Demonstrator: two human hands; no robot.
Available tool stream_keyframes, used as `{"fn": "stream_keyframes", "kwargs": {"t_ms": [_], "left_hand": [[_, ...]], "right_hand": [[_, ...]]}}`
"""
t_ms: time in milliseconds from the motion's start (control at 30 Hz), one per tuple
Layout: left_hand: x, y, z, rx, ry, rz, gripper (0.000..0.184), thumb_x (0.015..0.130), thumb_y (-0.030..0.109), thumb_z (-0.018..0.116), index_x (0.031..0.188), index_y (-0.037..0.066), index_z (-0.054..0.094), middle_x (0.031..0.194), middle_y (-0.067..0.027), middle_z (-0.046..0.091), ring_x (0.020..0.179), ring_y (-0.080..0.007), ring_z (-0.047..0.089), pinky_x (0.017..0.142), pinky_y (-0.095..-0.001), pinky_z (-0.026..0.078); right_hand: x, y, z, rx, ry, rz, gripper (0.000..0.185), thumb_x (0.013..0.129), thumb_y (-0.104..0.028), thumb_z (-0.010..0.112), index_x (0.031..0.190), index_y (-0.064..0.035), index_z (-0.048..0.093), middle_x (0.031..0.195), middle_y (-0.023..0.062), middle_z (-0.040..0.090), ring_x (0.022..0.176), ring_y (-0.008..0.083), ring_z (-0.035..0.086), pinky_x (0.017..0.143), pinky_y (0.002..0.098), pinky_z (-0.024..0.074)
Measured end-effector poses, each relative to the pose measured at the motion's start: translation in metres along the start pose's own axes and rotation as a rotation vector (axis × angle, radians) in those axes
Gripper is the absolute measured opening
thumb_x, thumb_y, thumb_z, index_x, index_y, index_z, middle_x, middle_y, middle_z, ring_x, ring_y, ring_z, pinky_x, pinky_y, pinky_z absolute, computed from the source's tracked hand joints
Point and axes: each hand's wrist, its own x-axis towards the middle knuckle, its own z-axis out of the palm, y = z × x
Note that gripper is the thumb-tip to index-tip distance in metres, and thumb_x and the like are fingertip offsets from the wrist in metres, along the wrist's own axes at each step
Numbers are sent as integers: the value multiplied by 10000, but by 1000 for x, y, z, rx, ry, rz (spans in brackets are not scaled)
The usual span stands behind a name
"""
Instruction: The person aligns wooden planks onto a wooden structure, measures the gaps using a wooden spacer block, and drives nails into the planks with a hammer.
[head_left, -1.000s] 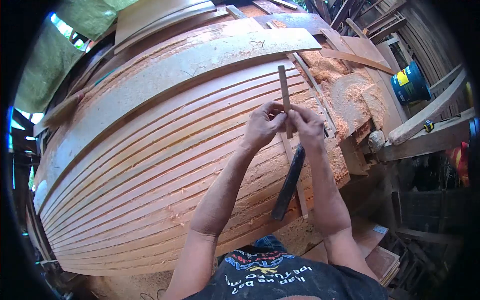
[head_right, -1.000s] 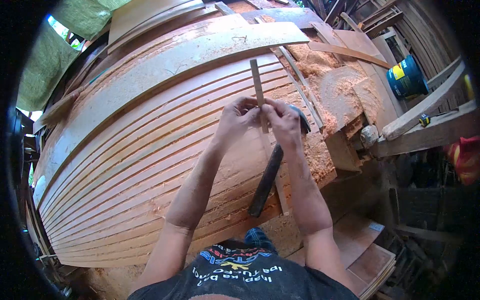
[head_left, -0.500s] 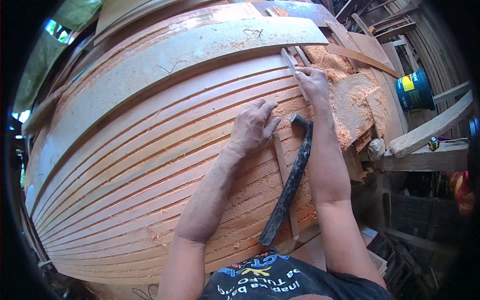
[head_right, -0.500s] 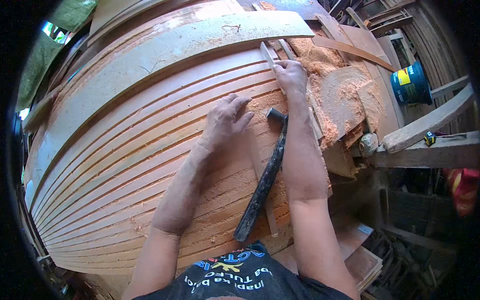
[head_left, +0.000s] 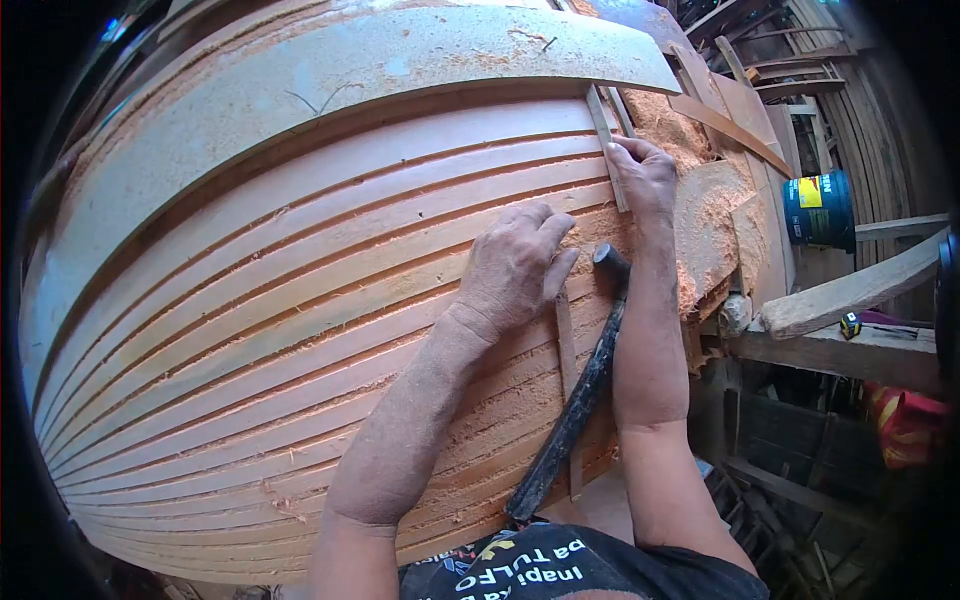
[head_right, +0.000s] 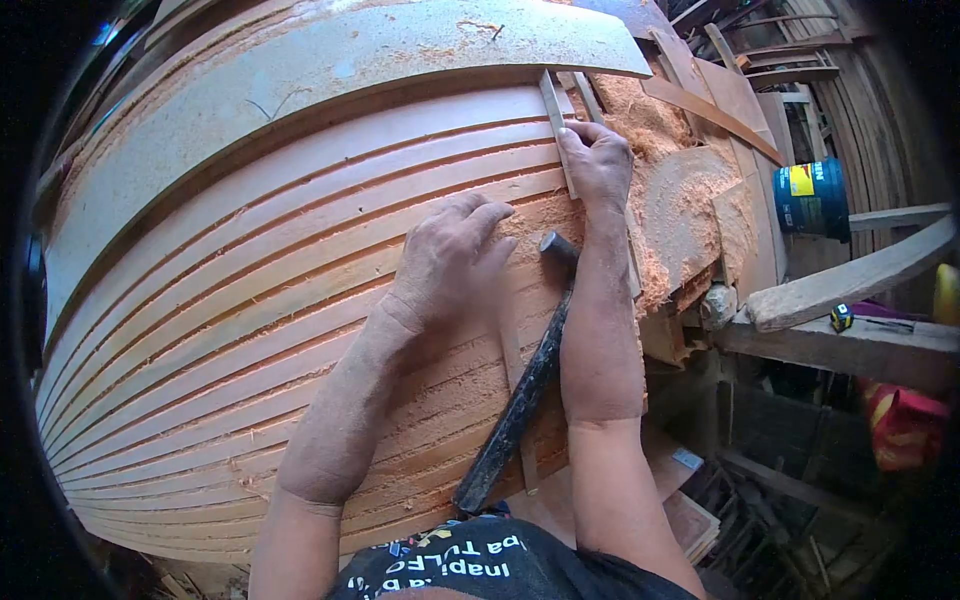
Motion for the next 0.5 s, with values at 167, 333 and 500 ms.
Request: {"fn": "stream_keyframes", "kwargs": {"t_ms": [167,333,500], "left_hand": [[1,0,0,-44,-20,-13,243,832,169,657,1020,32,587,977,-152,583,951,-328,594,839,-428,496],[0,0,0,-59,-19,-8,239,830,163,656,1017,30,588,988,-153,587,954,-329,592,844,-422,495],[-1,3,-2,-46,-22,-14,252,825,160,656,1028,22,602,1020,-146,601,969,-315,594,871,-406,490]], "right_hand": [[-5,-8,1,-46,34,-14,255,830,-239,704,994,-48,743,861,110,737,791,160,701,749,294,538],[-7,-15,3,-130,65,-55,243,836,-230,703,981,-38,740,856,105,729,777,157,694,731,303,537],[-9,-12,5,-69,64,-60,234,850,-208,699,997,-29,731,845,80,718,755,135,674,709,290,531]]}}
